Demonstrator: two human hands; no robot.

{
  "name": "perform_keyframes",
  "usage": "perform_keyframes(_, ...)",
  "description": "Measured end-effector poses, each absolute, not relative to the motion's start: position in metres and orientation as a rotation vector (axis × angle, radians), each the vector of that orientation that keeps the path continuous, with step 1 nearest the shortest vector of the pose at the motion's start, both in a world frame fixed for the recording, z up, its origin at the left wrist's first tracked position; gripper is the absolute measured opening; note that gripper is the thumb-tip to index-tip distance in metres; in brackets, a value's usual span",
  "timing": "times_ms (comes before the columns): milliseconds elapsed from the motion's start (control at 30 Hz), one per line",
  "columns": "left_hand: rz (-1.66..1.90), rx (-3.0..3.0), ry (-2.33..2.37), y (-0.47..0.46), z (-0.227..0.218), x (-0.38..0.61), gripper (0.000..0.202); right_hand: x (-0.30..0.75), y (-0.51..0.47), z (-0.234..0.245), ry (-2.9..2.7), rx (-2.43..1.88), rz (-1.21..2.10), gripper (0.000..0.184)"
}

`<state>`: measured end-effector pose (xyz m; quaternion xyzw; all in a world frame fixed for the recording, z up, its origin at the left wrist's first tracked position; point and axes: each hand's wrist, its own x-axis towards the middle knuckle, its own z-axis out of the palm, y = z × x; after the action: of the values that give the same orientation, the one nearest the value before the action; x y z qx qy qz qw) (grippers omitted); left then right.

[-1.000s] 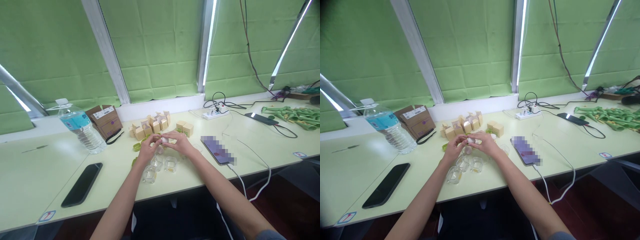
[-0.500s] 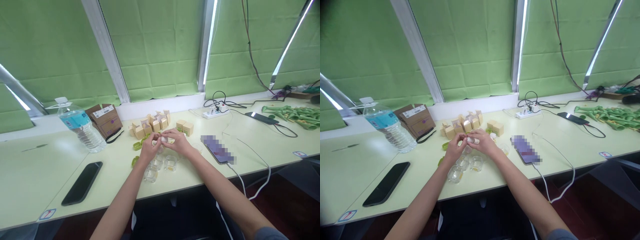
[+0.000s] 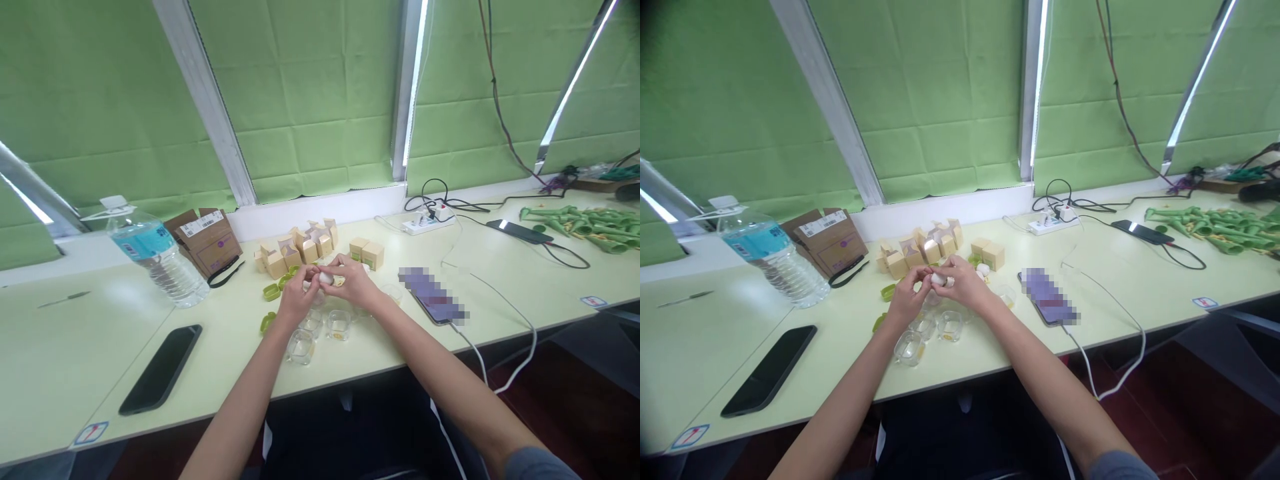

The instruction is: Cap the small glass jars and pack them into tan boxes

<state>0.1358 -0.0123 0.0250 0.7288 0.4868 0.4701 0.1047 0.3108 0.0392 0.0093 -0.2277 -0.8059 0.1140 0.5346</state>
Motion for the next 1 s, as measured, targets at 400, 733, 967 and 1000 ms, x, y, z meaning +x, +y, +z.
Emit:
perform_keyframes(400, 1.356, 2.180, 1.471, -0.0115, 0.0251, 0.1349, 0.021, 0.3121, 0.0368, 0.0116, -1.942, -0.569, 0.280, 0.032)
perform_keyframes(733, 1.412, 2.070, 1.373, -0.0066, 0.0229, 0.1292, 0.029, 0.3152, 0.0412, 0.0071, -1.919, -0.528, 0.273, 0.034)
perform_keyframes(967, 1.428, 2.099, 1.384, -0.0085, 0.0257, 0.1284, 0.030, 0.3177, 0.0357, 0.0133, -1.891, -0.539, 0.298, 0.031)
perform_keyframes(1000, 1.426, 2.106, 1.373, -0.0088, 0.0258, 0.1279, 0.031, 0.3187, 0.0349, 0.0146, -1.887, -0.557, 0.305, 0.031)
